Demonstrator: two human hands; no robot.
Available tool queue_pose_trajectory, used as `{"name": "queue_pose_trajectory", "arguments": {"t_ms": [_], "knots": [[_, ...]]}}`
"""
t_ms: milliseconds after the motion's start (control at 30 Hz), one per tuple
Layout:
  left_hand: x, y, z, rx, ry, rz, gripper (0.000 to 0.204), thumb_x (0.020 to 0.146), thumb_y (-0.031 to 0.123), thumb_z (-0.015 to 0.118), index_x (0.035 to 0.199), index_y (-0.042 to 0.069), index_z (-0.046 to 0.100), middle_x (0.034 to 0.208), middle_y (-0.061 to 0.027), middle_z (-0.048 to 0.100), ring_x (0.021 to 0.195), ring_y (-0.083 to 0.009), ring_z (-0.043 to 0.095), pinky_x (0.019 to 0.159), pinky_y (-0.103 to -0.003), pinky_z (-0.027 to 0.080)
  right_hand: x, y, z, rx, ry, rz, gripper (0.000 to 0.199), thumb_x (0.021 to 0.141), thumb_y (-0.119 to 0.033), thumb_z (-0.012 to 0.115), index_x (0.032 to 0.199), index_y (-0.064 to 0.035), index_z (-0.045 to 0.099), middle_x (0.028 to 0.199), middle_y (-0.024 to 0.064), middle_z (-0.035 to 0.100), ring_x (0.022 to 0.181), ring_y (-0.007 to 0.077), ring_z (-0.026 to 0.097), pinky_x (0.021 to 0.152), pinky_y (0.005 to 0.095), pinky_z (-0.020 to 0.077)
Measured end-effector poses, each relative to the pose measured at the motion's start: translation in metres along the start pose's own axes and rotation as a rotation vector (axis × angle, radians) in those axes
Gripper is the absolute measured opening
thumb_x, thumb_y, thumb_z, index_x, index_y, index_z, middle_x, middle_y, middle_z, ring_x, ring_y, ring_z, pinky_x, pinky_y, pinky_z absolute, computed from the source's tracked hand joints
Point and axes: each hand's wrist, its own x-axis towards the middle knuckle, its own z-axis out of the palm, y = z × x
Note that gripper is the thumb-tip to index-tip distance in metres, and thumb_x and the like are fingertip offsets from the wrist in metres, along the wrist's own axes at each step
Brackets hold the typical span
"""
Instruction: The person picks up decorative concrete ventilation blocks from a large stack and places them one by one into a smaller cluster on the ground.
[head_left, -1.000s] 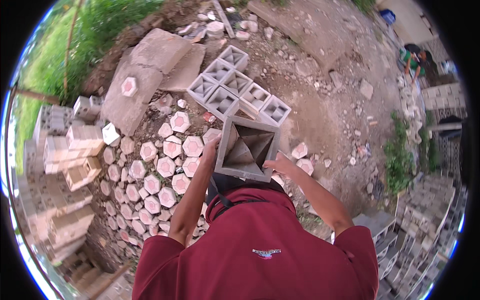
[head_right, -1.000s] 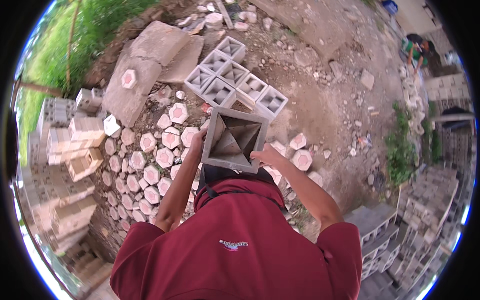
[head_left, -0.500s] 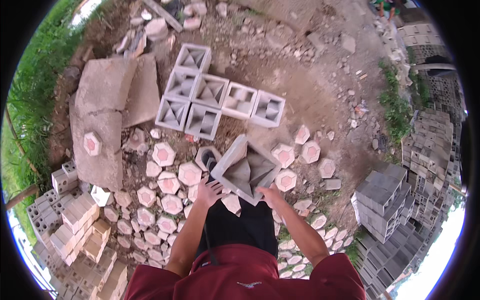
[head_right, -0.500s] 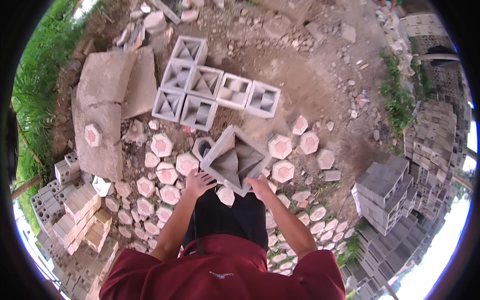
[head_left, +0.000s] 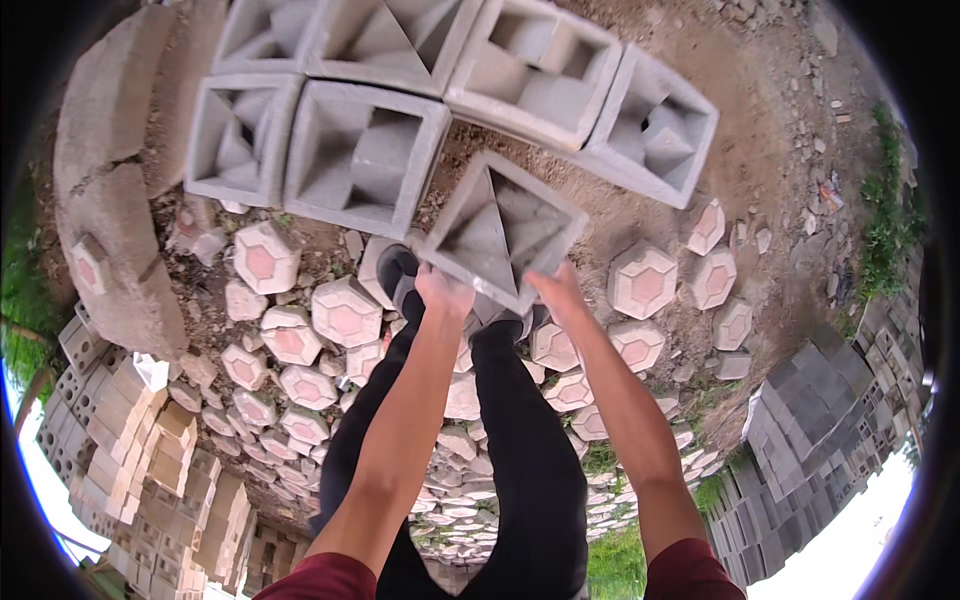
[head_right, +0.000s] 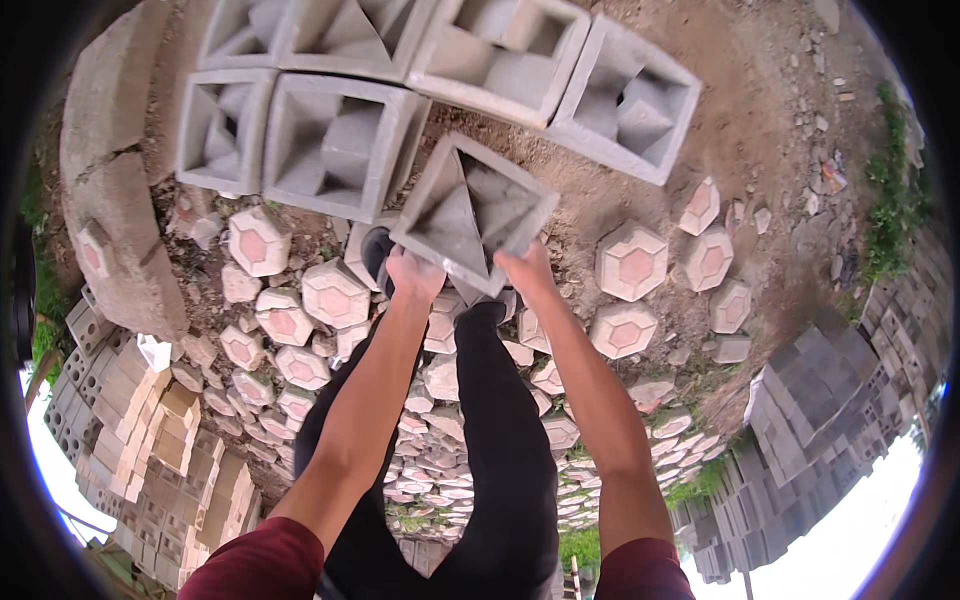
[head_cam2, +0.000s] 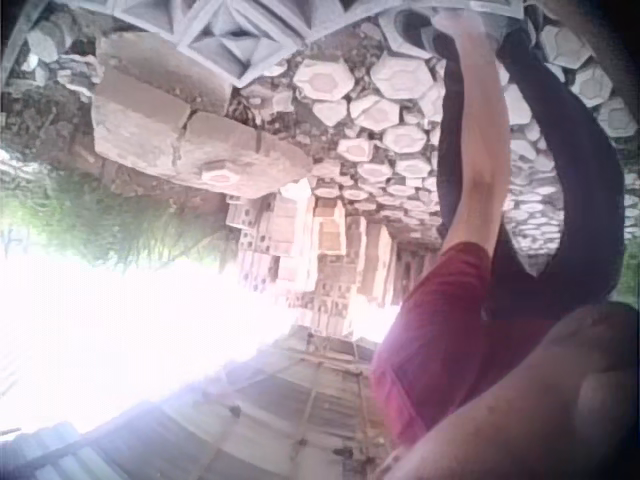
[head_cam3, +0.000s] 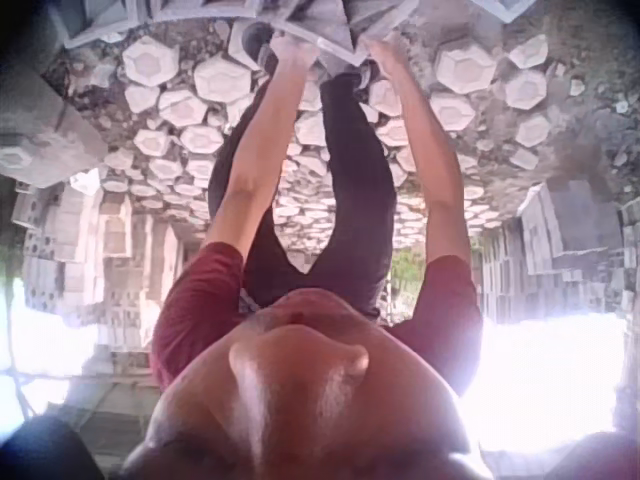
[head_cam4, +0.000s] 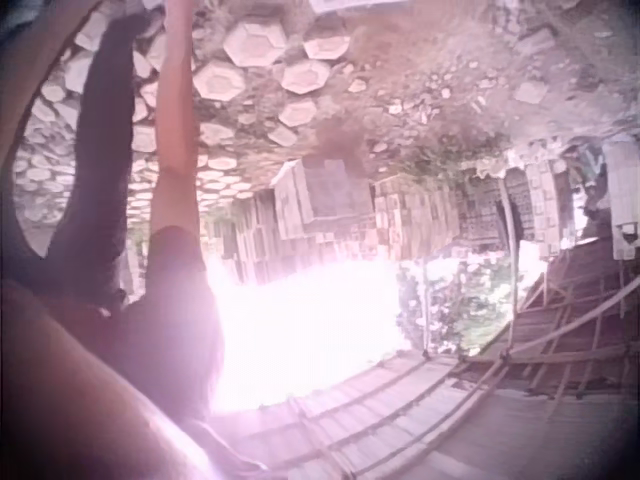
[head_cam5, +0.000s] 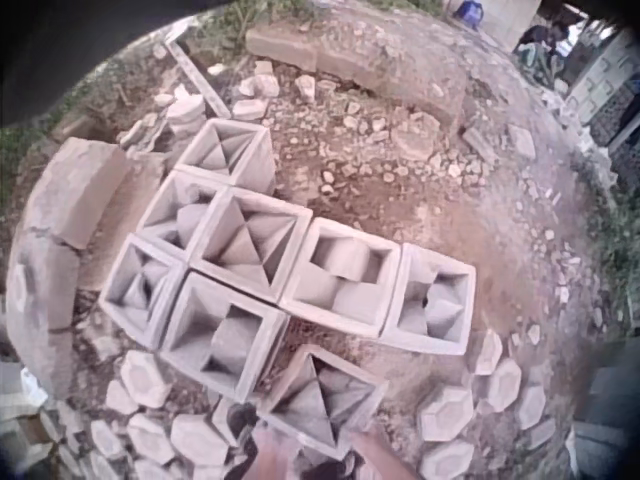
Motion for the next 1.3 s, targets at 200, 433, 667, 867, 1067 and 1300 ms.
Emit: {"name": "queue_pose_trajectory", "arguments": {"t_ms": [200,433,667,867,1067,1300], "knots": [[0.119,-0.006,-0.038,-0.023,-0.115,0.076,0.046,0.091,0.025,0.025,0.128,0.006,0.045,0.138,-0.0105,0.040,0.128,-0.0290,0.035,0.108,-0.043,0.025,0.118,0.040,0.025,-0.074,-0.105,0.009,0.046,0.069,-0.005,0.066,0.110,0.0043,0.048,0.097,0.0145,0.061,0.079,0.0201,0.061,0.063,0.0327,0.0506],[0.148,-0.020,-0.024,-0.100,0.059,0.067,0.047,0.091,0.027,0.024,0.129,0.006,0.044,0.139,-0.0077,0.040,0.129,-0.0246,0.034,0.109,-0.041,0.023,0.171,0.035,0.021,-0.158,-0.079,-0.061,0.049,0.070,-0.003,0.066,0.115,0.0040,0.047,0.101,0.0160,0.061,0.090,0.0245,0.059,0.080,0.0335,0.0468],[0.154,-0.025,-0.016,-0.087,-0.069,0.077,0.046,0.093,0.028,0.023,0.128,0.008,0.045,0.137,-0.0070,0.042,0.128,-0.0244,0.036,0.108,-0.040,0.024,0.187,0.025,0.017,-0.163,-0.125,-0.093,0.050,0.069,-0.004,0.067,0.115,0.0046,0.048,0.100,0.0167,0.061,0.093,0.0259,0.058,0.081,0.0336,0.0449],[0.151,-0.017,-0.010,-0.016,-0.171,0.033,0.046,0.094,0.030,0.024,0.131,0.009,0.042,0.138,-0.0078,0.039,0.129,-0.0253,0.034,0.108,-0.042,0.026,0.184,0.018,0.026,-0.277,-0.012,-0.188,0.052,0.068,-0.006,0.067,0.116,0.0036,0.048,0.102,0.0165,0.061,0.096,0.0264,0.058,0.085,0.0338,0.0438],[0.110,0.027,-0.006,0.222,0.107,0.055,0.047,0.096,0.033,0.025,0.134,0.008,0.038,0.143,-0.0087,0.031,0.132,-0.0247,0.028,0.108,-0.049,0.023,0.129,-0.029,0.045,-0.427,-0.098,-0.202,0.050,0.071,-0.012,0.065,0.116,0.0032,0.048,0.104,0.0184,0.061,0.098,0.0277,0.058,0.086,0.0349,0.0439],[-0.024,0.048,0.052,0.818,-0.091,-0.049,0.051,0.095,0.036,0.033,0.136,0.006,0.035,0.140,-0.0092,0.037,0.130,-0.0241,0.033,0.104,-0.047,0.029,0.020,-0.053,0.005,-0.435,-0.109,-0.238,0.049,0.075,-0.021,0.060,0.116,0.0039,0.051,0.099,0.0206,0.063,0.090,0.0298,0.062,0.078,0.0385,0.0483]]}}
